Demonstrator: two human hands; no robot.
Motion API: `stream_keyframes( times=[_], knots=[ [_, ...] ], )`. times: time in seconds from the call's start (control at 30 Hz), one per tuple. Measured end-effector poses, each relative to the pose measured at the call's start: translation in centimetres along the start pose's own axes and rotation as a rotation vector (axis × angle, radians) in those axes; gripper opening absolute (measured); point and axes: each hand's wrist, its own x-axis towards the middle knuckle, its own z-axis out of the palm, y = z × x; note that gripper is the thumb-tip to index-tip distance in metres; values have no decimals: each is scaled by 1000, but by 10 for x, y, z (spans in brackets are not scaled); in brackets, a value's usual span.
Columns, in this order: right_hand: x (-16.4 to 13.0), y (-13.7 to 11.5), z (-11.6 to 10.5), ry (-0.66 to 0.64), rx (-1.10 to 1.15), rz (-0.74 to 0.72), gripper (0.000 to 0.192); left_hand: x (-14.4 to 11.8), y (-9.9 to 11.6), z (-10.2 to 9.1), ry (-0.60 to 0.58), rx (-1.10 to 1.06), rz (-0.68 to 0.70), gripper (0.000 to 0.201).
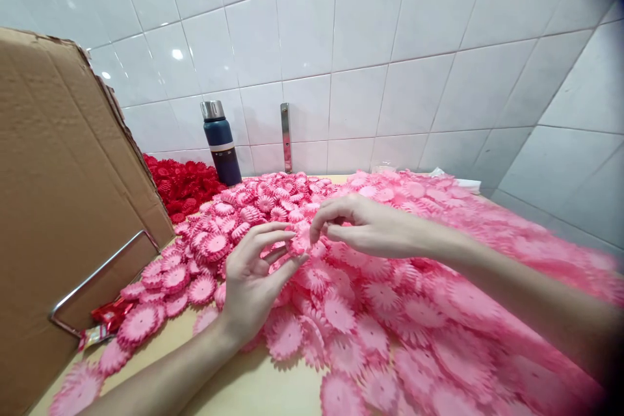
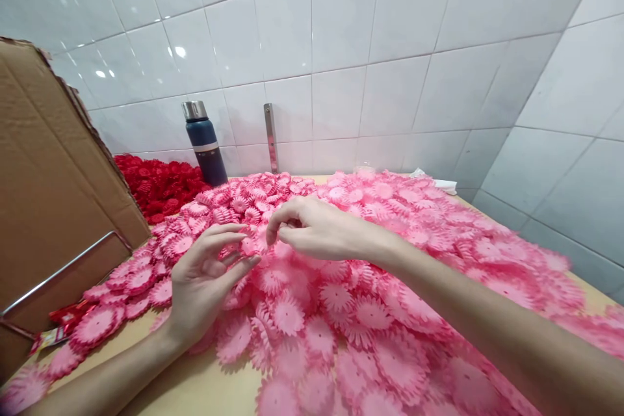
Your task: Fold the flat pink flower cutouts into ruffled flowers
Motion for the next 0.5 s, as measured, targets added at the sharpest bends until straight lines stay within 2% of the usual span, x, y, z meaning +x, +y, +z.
stream_keyframes(
  times=[0.07,0.17,0.27,0.33,0.5],
  knots=[
    [0,-1,5,51,2,25,16,0,-1,-1,-28,12,22,30],
    [1,0,10,100,52,40,29,-1,-2,-2,-62,8,44,31],
    [2,-1,13,58,51,39,22,-1,-2,-2,-76,-1,59,34],
    [3,-2,13,37,44,40,30,-2,-2,-1,-66,13,58,33],
    [3,-7,16,32,206,28,18,-1,-1,0,-2,-8,18,27]
  ],
)
